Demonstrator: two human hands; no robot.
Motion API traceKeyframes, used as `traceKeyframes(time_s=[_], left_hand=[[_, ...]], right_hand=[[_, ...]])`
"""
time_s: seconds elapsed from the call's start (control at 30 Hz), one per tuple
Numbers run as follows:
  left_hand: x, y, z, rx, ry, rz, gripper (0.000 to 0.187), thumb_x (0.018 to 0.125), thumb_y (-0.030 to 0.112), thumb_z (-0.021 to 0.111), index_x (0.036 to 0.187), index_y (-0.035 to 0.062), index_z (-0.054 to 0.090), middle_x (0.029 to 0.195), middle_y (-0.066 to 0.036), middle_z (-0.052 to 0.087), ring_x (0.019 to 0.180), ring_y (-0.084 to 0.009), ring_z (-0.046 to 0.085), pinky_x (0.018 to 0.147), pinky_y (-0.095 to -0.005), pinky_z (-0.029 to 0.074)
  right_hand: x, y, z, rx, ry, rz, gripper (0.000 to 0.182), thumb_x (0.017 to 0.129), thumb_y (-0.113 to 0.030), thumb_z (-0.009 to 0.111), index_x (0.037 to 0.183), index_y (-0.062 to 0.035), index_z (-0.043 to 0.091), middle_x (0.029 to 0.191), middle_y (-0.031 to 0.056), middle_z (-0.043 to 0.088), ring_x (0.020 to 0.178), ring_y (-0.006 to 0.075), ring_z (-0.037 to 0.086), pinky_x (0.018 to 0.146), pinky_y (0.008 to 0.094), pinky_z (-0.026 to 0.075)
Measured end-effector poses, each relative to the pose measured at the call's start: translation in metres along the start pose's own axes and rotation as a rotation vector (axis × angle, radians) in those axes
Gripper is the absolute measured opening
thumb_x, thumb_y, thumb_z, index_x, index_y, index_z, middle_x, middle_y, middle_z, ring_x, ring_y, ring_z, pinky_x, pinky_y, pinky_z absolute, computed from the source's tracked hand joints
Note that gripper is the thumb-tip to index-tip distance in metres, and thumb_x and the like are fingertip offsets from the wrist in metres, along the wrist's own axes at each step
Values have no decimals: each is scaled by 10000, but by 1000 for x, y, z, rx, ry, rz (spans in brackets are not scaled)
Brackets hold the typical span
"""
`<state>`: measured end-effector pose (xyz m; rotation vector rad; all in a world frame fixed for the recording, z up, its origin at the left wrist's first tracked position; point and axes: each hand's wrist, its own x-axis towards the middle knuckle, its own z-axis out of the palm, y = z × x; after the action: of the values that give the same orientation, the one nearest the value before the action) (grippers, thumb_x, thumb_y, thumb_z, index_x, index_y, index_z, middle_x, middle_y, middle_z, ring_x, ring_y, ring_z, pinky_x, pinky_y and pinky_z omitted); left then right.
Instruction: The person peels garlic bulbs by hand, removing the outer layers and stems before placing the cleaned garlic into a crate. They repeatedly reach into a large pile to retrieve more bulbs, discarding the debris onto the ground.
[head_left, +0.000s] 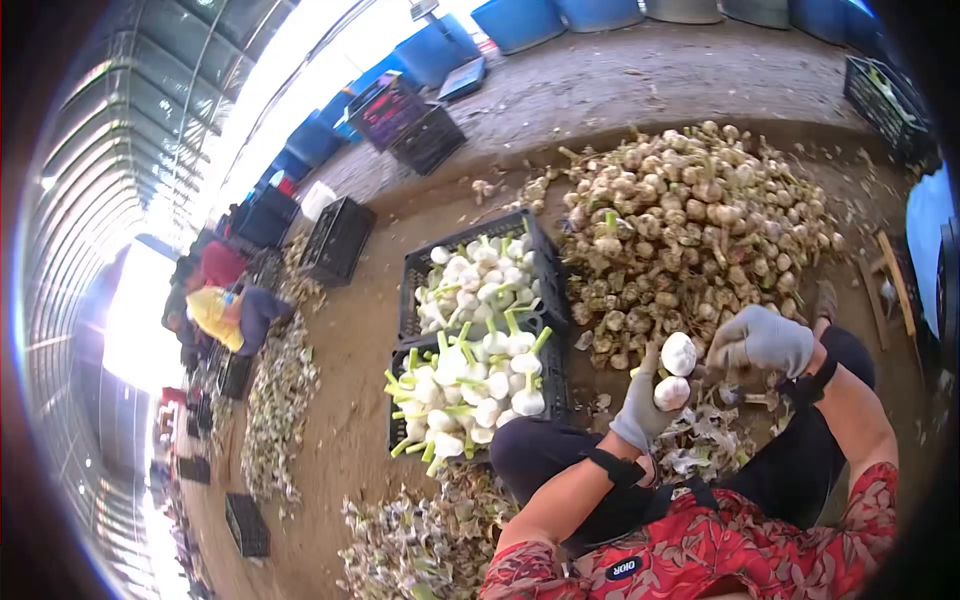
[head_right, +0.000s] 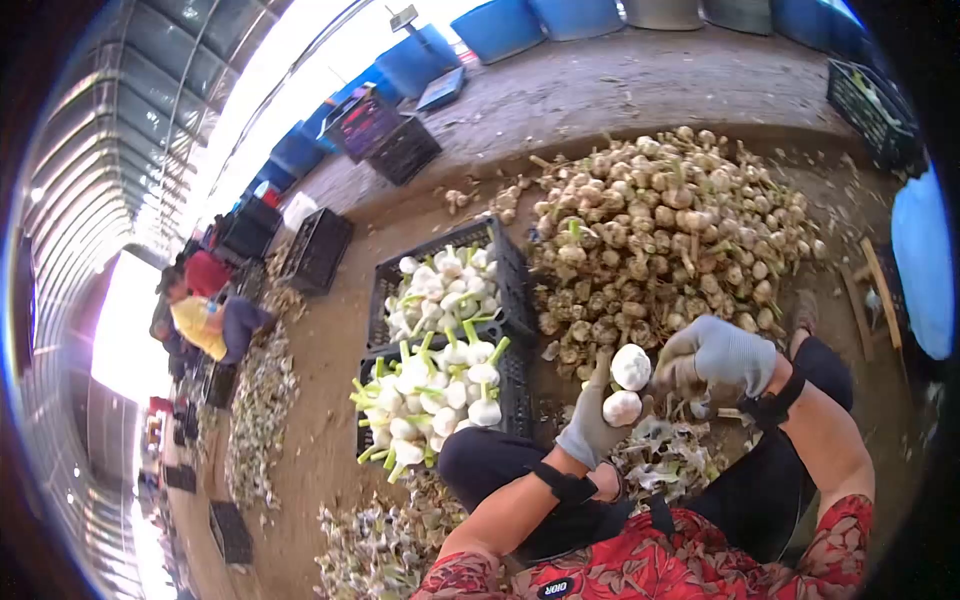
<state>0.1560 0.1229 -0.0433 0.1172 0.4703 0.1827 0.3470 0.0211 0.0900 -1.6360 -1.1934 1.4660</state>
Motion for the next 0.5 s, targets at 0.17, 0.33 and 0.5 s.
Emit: traceKeyframes(time_s=[0.17, 0.33, 0.5], left_hand=[[9, 15, -41, -145, 3, 150, 589, 955, 558, 428, 1248, 52, 505, 1085, -160, 620, 883, -287, 650, 728, -404, 584], [-18, 151, -43, 837, 281, 985, 479, 958, 475, 469, 1169, 47, 513, 1020, -112, 587, 893, -245, 599, 745, -343, 547], [-41, 282, 3, -143, 77, 1072, 568, 934, 443, 540, 1241, -27, 460, 1160, -197, 573, 990, -319, 606, 902, -452, 540]], right_hand=[[53, 60, -17, -144, 443, -66, 213, 864, -146, 611, 960, 30, 683, 730, 51, 667, 613, 106, 590, 556, 267, 474], [43, 46, -8, 18, 293, -55, 209, 881, -135, 626, 1010, 26, 661, 672, 42, 630, 583, 91, 571, 532, 273, 463], [32, 33, -22, 58, 335, -53, 194, 891, -97, 615, 1010, 52, 652, 671, 47, 631, 557, 88, 573, 510, 272, 461]])
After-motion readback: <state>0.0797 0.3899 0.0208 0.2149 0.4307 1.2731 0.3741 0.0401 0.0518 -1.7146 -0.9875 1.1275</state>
